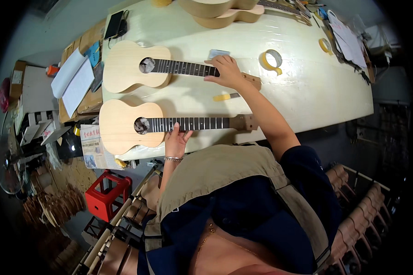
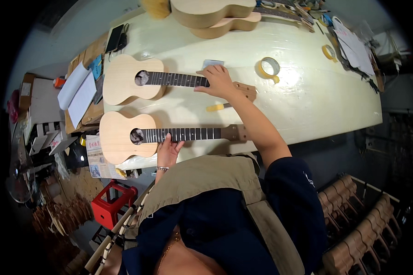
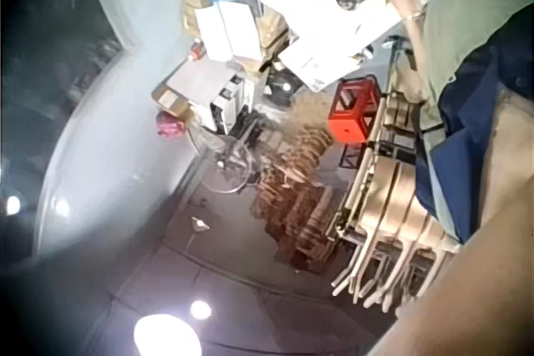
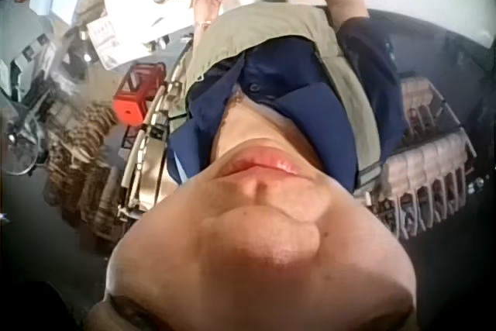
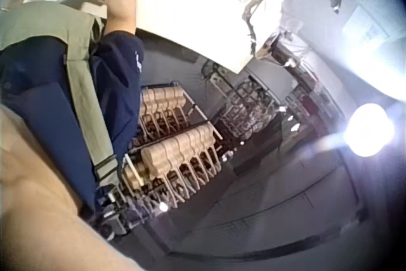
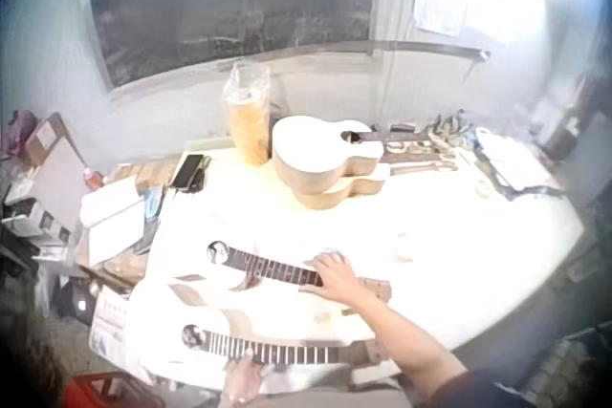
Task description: The person applies yellow masking tape to the fretboards of unfinished acoustic guitar bodies. They retrieve guitar bodies from a nearby rack, place them on a workbench, and apply tape along the necks. The person also handles a roll of tape and a utility knife during the process.
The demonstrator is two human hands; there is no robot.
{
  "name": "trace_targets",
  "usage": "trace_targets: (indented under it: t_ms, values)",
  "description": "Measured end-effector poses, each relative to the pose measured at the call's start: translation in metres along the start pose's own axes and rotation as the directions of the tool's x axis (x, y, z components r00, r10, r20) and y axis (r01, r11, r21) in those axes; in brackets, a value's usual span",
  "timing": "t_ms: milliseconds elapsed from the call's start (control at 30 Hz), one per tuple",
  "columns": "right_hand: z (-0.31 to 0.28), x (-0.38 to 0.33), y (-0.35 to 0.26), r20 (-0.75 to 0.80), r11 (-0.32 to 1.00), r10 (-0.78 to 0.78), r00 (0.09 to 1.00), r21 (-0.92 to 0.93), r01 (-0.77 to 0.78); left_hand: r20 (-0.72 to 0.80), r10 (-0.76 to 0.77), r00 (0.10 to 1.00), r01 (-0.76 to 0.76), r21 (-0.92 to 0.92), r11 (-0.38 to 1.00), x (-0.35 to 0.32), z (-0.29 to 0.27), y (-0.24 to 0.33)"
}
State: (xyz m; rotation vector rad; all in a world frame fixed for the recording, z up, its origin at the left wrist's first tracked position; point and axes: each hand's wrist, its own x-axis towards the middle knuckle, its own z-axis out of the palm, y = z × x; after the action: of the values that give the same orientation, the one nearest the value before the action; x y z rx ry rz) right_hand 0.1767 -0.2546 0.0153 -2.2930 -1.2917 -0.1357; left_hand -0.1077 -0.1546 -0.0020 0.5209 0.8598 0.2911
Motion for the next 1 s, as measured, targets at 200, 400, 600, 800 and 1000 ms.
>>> trace_targets:
  t_ms: [200, 400, 600, 800, 1000]
  values:
    - [-0.019, -0.044, 0.111, -0.407, 0.546, 0.407, 0.818, -0.609, -0.575, 0.044, -0.170, 0.984, 0.137, 0.416, 0.899, -0.005, 0.021, 0.017]
    - [-0.060, -0.066, 0.098, 0.121, 0.479, 0.776, 0.619, 0.525, -0.703, 0.210, -0.268, 0.940, 0.027, 0.737, 0.675, -0.023, 0.050, 0.029]
    - [-0.077, -0.088, -0.049, 0.211, -0.347, 0.692, 0.690, 0.936, 0.062, 0.447, 0.081, 0.891, -0.322, 0.495, 0.807, -0.006, 0.116, -0.004]
    - [-0.063, -0.114, -0.098, 0.121, -0.245, 0.720, 0.684, 0.965, 0.088, 0.347, 0.041, 0.937, -0.181, 0.383, 0.906, -0.011, 0.140, -0.029]
    - [-0.063, -0.155, -0.072, 0.467, -0.837, 0.534, 0.705, 0.409, 0.363, 0.273, 0.042, 0.961, -0.201, 0.587, 0.784, -0.015, 0.087, 0.001]
